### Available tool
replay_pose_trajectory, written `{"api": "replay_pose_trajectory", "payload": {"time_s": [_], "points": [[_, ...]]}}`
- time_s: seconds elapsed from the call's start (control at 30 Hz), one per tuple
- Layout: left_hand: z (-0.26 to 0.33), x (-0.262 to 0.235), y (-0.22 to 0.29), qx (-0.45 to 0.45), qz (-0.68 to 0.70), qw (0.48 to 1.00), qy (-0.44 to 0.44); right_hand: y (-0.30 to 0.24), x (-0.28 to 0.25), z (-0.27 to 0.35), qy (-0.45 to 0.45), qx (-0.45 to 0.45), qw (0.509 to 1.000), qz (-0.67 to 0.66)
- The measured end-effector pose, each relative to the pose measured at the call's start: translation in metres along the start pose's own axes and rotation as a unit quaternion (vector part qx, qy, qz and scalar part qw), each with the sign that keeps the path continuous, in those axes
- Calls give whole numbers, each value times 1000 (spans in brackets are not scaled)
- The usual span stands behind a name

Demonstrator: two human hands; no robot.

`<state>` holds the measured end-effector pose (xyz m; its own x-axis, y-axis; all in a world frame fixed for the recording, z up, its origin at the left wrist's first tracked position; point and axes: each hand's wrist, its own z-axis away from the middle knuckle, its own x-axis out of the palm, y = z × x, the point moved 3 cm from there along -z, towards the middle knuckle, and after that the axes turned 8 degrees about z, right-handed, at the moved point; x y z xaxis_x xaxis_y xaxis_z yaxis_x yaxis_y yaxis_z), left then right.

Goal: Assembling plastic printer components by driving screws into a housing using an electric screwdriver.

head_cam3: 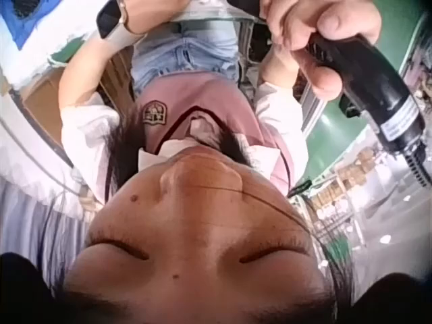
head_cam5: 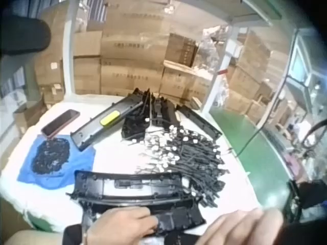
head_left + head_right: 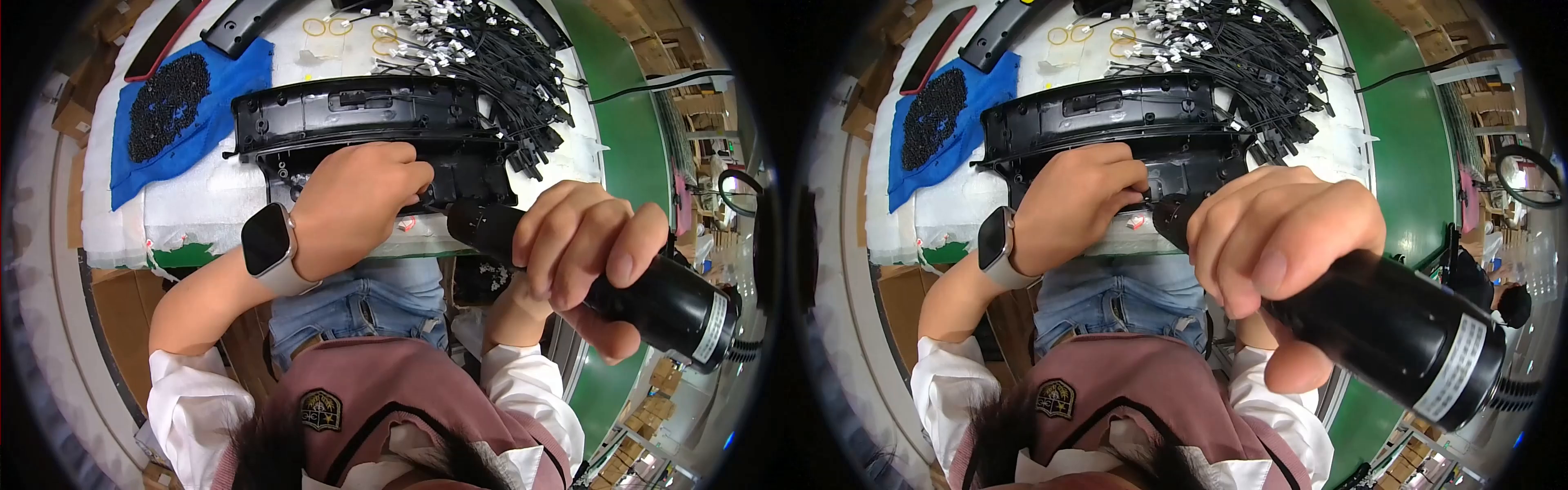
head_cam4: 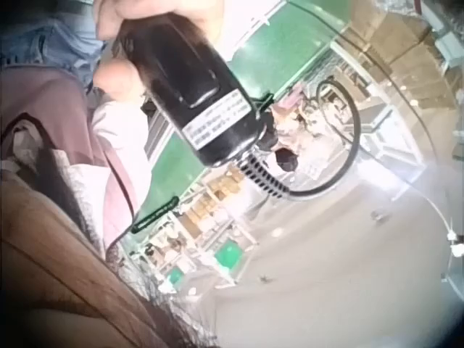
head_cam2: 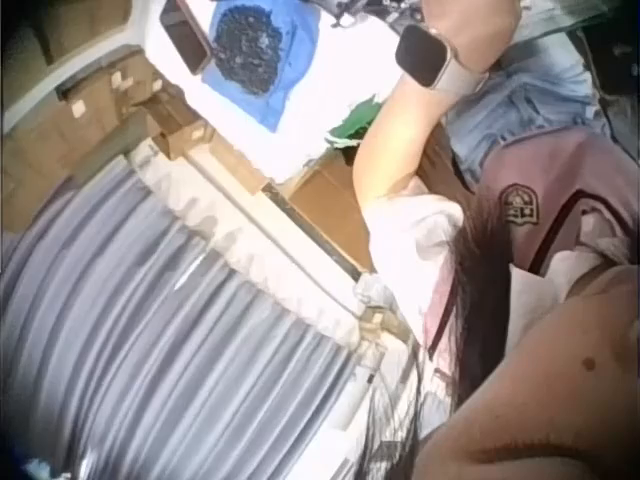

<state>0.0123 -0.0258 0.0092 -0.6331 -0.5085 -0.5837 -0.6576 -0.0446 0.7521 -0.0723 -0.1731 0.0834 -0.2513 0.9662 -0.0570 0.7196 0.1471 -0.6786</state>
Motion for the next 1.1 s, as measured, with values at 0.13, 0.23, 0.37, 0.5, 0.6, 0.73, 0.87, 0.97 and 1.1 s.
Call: {"api": "replay_pose_trajectory", "payload": {"time_s": [0.13,0.23,0.37,0.5,0.6,0.73,0.87,0.97,1.1], "points": [[0,0,1,1,-34,999,2,2,2,-1,3,8,999,39],[-1,-2,1,7,-48,999,-6,5,3,-2,2,17,998,56],[4,-2,-5,1,-46,999,13,12,7,-4,-4,26,998,54],[1,-2,-2,11,-35,999,12,7,7,-5,-10,33,998,58],[2,-1,-1,7,-71,997,-9,6,7,-6,-3,41,997,65],[2,-2,-2,2,-65,998,-15,7,8,-8,-8,44,998,55],[4,2,-6,17,-47,999,13,9,11,-10,2,59,997,53],[4,0,-5,12,-44,999,12,9,11,-11,8,58,997,52],[4,1,-6,22,-56,998,17,9,10,-9,12,58,997,58]]}}
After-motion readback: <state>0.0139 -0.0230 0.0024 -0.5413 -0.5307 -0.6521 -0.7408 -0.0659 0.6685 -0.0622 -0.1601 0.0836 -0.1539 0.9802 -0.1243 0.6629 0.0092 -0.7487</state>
